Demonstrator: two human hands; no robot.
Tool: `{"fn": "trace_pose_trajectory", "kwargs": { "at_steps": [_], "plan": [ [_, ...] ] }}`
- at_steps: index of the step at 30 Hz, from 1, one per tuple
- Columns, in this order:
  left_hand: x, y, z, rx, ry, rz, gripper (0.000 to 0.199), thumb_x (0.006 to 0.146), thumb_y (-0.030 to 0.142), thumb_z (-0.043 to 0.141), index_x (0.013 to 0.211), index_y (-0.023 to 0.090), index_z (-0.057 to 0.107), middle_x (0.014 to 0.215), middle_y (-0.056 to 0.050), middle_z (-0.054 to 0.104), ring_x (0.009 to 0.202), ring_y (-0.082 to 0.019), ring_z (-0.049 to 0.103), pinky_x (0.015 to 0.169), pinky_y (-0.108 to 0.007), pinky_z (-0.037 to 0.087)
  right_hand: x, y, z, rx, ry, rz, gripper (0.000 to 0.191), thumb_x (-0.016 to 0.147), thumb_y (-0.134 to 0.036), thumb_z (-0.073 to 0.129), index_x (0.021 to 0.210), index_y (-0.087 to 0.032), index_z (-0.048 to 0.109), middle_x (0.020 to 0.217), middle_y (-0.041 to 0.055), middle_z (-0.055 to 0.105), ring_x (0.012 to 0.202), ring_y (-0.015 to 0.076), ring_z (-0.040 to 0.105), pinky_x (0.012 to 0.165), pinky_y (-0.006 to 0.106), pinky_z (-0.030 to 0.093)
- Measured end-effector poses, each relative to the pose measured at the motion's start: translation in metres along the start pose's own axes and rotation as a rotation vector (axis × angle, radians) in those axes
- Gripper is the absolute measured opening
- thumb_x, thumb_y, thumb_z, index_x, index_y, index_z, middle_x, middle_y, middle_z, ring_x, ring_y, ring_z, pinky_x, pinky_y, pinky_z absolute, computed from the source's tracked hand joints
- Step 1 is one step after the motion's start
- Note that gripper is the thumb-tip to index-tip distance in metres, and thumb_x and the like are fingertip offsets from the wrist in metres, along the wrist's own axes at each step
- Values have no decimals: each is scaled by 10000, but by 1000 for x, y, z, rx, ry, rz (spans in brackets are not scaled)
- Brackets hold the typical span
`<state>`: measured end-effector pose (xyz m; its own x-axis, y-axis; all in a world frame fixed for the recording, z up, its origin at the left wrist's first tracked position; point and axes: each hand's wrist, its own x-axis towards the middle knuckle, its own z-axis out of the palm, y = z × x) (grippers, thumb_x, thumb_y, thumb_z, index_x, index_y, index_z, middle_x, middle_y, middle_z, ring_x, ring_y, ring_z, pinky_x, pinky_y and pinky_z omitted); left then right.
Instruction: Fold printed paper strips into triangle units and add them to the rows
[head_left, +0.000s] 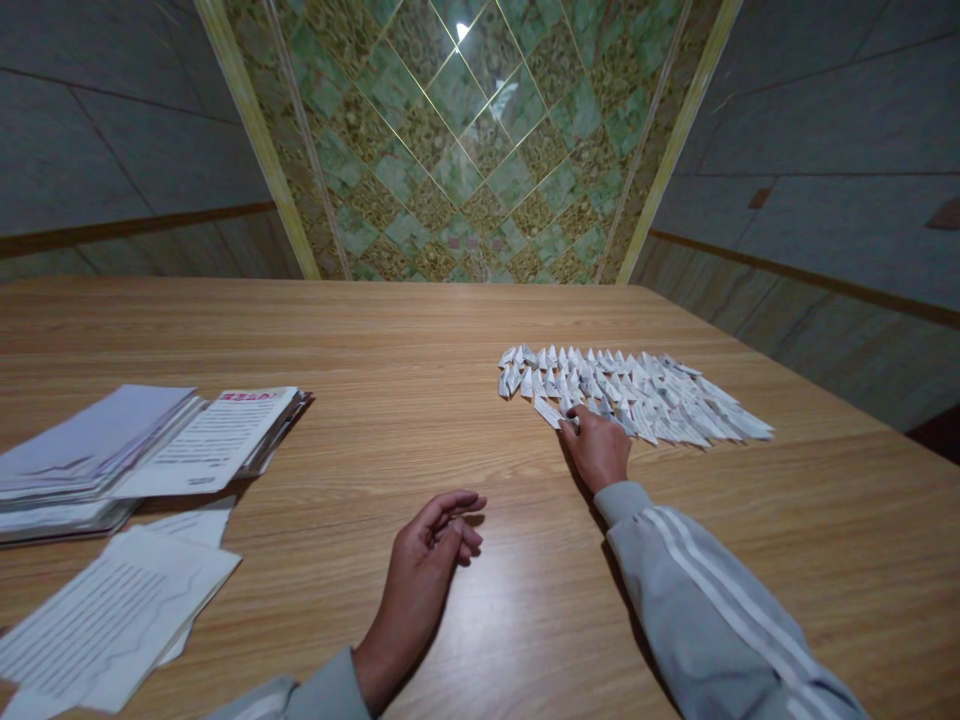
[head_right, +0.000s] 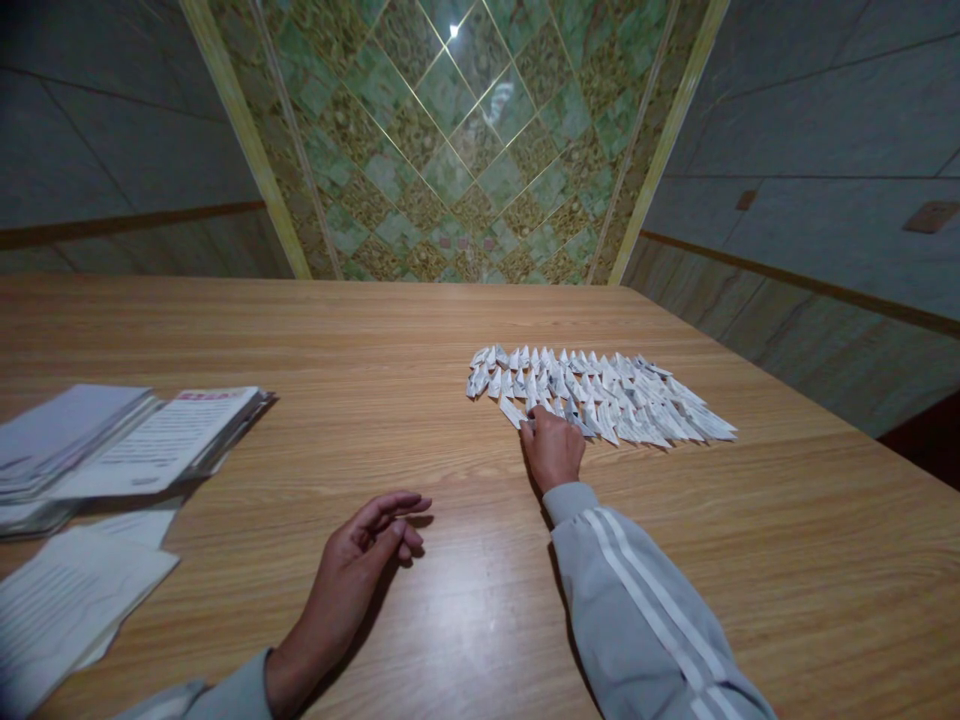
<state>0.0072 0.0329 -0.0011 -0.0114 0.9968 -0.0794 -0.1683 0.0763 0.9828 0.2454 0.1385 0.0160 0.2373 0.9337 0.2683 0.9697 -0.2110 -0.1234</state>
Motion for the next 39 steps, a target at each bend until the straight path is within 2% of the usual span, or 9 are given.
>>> {"fn": "trace_pose_trajectory", "kwargs": {
  "at_steps": [3,7,11,21,33,36,39],
  "plan": [
    [0,0,0,8,-5,2,235,796,275,652,987,143,693,1014,-138,735,658,-157,634,566,-251,488,1,-3,0,-22,-16,-25,298,937,-400,545,1079,-195,707,933,117,757,890,258,686,757,331,399],
    [0,0,0,14,-9,6,240,800,281,649,989,141,694,997,-135,734,666,-159,634,570,-251,489,3,-6,0,-42,-41,-41,267,928,-383,557,971,-186,732,917,113,762,889,248,689,786,335,385],
    [0,-1,0,14,-9,4,258,796,300,645,990,136,694,961,-127,732,646,-153,625,567,-252,488,3,-5,1,-50,-41,-26,281,935,-386,538,927,-190,739,901,109,764,867,239,691,775,329,383],
    [1,-2,1,21,-7,4,246,797,290,634,985,144,694,1012,-131,731,641,-145,622,567,-253,487,7,-1,0,-53,-27,-47,298,934,-372,523,900,-186,753,886,119,768,849,251,695,742,336,376],
    [2,-6,-1,23,-17,21,234,829,275,617,1010,146,690,1034,-135,730,655,-145,630,570,-250,485,7,1,-4,-45,56,-65,290,937,-350,532,865,-162,740,815,138,757,760,248,671,699,334,335],
    [1,-7,1,19,-14,27,224,836,270,606,1003,145,690,1030,-137,731,650,-145,631,557,-246,481,-1,-7,-11,1,79,-116,296,941,-349,527,835,-161,728,801,133,752,742,246,663,669,321,315],
    [-3,-4,4,45,-17,39,225,855,279,593,1018,158,689,1035,-132,733,694,-162,652,578,-252,496,-23,-18,-19,73,78,-211,298,940,-367,530,786,-182,705,757,90,740,692,219,644,634,302,298]
  ]
}}
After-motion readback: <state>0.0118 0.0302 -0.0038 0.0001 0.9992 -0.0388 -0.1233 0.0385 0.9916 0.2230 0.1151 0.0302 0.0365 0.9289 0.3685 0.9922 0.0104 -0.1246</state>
